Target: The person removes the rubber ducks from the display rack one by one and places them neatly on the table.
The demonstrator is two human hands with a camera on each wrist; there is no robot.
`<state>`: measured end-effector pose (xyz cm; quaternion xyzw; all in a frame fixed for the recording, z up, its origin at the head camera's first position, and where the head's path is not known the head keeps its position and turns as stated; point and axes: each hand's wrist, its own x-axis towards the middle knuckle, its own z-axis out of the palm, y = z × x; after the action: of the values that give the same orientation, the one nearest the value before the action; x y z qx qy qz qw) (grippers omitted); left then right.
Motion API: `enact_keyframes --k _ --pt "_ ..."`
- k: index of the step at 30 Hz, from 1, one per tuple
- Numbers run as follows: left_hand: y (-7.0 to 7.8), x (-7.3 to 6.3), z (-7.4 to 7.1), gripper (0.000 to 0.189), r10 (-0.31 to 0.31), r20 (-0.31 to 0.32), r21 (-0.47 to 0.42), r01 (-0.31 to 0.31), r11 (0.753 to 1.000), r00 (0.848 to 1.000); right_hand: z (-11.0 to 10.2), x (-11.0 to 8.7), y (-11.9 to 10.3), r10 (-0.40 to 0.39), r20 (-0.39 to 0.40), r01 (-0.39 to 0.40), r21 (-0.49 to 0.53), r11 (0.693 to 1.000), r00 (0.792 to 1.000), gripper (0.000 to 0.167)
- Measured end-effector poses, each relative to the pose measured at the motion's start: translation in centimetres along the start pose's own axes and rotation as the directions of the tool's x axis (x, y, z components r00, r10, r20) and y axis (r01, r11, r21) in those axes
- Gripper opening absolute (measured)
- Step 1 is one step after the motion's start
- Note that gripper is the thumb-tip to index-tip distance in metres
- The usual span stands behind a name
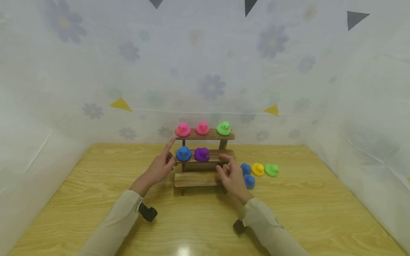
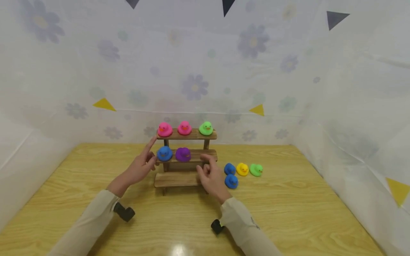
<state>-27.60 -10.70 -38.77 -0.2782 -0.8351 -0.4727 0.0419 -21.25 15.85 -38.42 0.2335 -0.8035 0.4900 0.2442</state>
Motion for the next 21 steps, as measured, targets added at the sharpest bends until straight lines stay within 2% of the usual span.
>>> enact_keyframes --k 8,15,21 --pt "0.0 0.2 -0.2 0.068 0.011 -0.008 0.007 -0.011 1.0 1.0 0.8 0.6 -0.6 -0.011 0.001 0.011 0.014 1.0 1.0 0.036" --pt "0.0 0.0 -0.2 0.068 -0.009 -0.001 -0.002 0.009 1.0 1.0 1.4 0.8 -1.1 0.061 0.008 -0.061 -0.008 0.998 0.998 0.036" --pt "0.1 0.0 -0.1 0.069 -0.01 -0.004 -0.004 0.01 1.0 1.0 1.7 1.0 -1.0 0.021 0.003 -0.021 -0.009 1.0 1.0 0.035"
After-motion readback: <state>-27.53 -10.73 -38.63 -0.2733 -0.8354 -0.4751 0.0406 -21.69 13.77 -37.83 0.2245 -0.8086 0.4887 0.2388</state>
